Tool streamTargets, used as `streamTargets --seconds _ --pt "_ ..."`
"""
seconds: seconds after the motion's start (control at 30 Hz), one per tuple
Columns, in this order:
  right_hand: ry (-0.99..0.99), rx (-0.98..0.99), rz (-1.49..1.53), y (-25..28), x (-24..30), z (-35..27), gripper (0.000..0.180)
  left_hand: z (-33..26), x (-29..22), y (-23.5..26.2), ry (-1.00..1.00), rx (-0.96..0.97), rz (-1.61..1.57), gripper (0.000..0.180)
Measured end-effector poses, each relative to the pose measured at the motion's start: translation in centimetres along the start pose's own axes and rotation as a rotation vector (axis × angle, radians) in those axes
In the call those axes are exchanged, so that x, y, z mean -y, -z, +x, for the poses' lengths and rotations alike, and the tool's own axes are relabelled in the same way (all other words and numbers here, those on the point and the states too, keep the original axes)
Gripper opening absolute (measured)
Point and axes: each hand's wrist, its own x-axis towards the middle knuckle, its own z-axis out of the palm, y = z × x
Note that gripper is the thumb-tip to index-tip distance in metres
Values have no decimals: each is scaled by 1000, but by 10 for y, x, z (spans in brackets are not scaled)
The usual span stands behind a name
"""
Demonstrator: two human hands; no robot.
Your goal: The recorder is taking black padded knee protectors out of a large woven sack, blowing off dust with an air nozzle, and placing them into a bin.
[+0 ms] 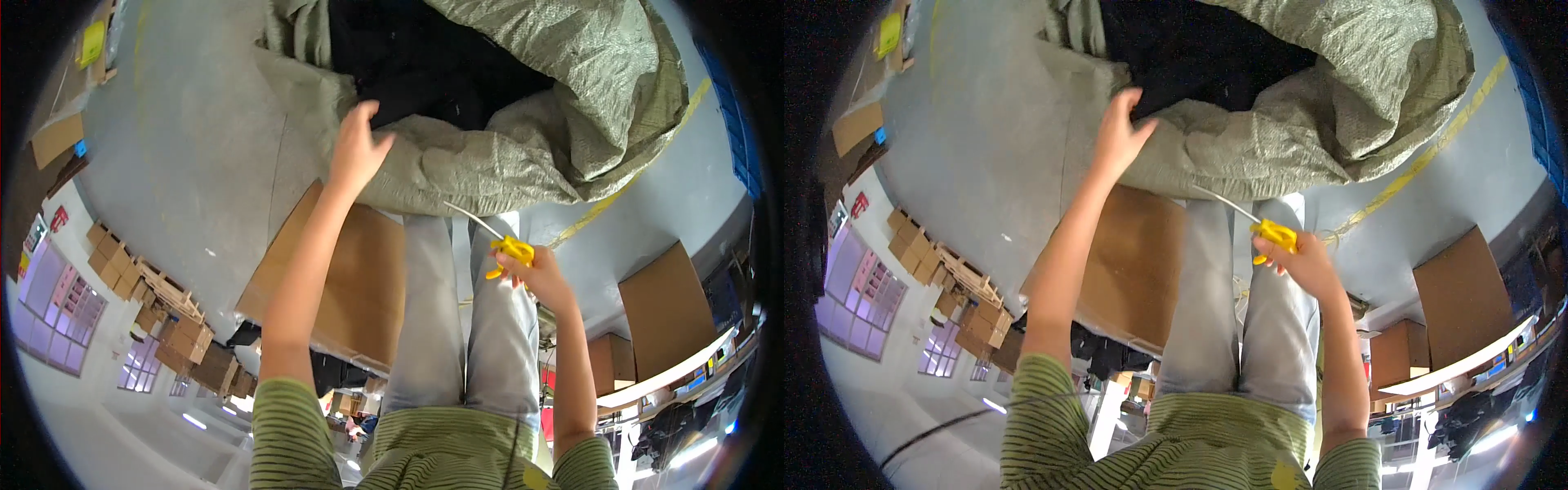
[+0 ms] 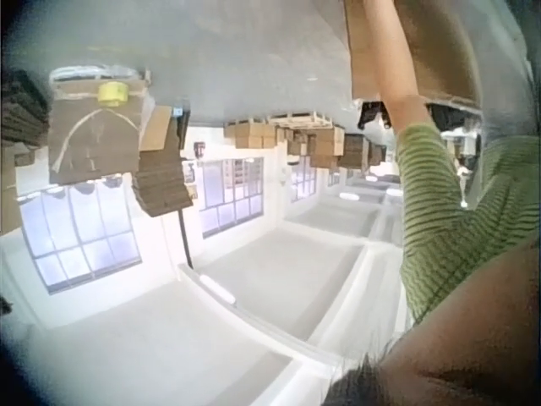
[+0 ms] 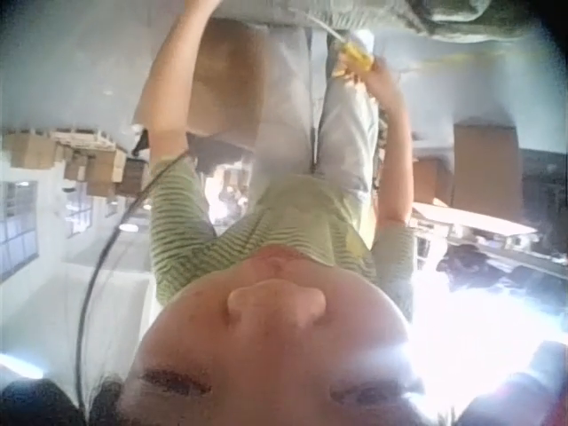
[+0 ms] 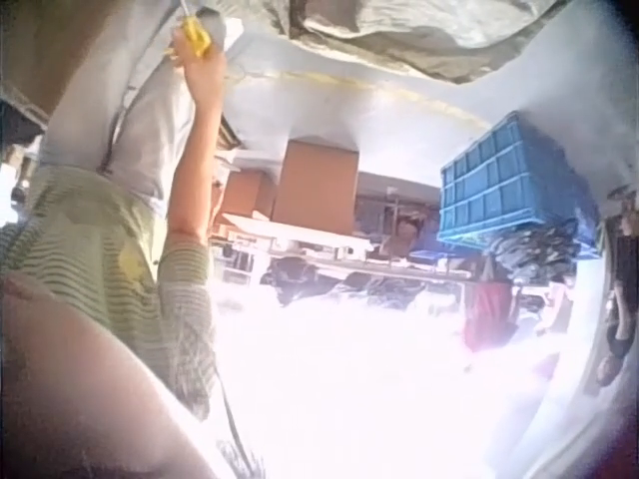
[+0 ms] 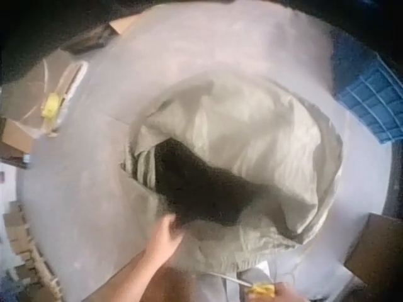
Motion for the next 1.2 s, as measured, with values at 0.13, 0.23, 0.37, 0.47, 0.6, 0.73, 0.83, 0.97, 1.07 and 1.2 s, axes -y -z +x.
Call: streamTargets --seconds 0.13,0.23,0.37,0.47,0.6,0.73,0.83,0.97,1.07,1.2 --pt "-30 -56 95 1 -20 10 34 97 29 -67 6 75 452 93" --pt "-94 -101 166 4 -33 14 31 120 29 -101 56 153 656 98" --pt "-83 -123 274 -8 -38 21 30 141 42 -110 76 204 780 92" --pt "-71 -147 232 -16 -38 27 29 142 43 -99 76 205 689 77" --pt "117 -398 70 -30 -32 28 31 123 45 -51 -21 75 448 73" --pt "199 -435 234 -34 -10 28 28 98 27 -2 39 -26 152 73" --pt "224 -201 248 -31 17 20 26 84 14 20 213 -43 -424 67" --pt "313 -524 291 -37 26 23 26 67 -13 24 276 -197 -483 50" --pt "279 -450 208 -35 36 16 30 62 -34 23 390 -331 -327 51" --pt "171 -472 7 -34 36 8 38 56 -36 27 540 -380 -612 49"
